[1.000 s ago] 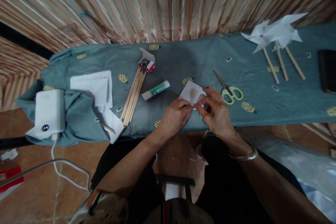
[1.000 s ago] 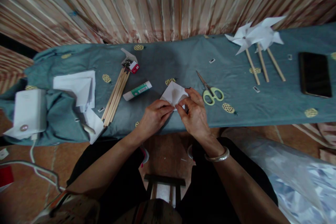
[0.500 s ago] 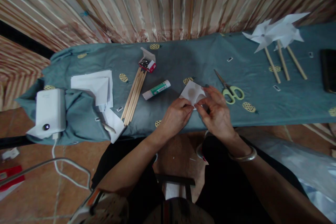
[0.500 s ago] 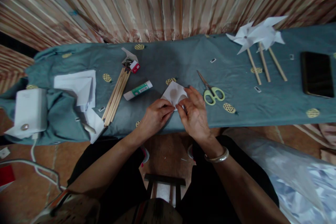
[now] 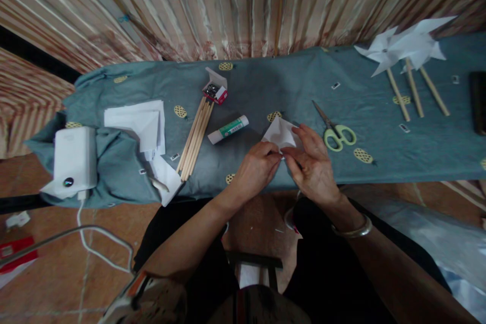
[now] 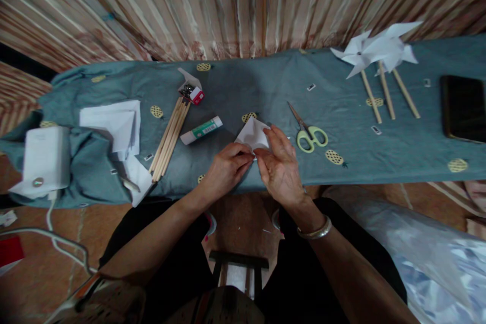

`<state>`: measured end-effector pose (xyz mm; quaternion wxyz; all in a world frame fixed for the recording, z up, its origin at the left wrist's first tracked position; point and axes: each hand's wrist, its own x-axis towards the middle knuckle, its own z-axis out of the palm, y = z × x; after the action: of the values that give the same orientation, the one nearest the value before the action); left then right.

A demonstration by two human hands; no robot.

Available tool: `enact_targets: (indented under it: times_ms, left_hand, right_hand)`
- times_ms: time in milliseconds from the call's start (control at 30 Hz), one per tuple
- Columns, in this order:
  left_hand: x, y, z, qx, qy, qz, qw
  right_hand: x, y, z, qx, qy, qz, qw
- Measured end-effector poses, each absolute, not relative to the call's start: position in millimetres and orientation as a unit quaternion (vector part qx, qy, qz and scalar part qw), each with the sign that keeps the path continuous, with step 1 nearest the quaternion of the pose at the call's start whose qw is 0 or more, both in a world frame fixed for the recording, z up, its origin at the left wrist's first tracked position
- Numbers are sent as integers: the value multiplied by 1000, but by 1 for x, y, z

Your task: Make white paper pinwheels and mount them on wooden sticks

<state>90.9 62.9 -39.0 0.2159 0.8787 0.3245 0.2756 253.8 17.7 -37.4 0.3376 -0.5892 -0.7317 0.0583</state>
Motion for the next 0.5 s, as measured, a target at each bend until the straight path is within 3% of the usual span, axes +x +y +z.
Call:
enact_targets:
  times_ms: [500]
  left_hand:
    - [91, 63, -37, 881, 323, 271, 214]
  right_hand:
    - [254, 23, -34, -599, -720, 51, 346]
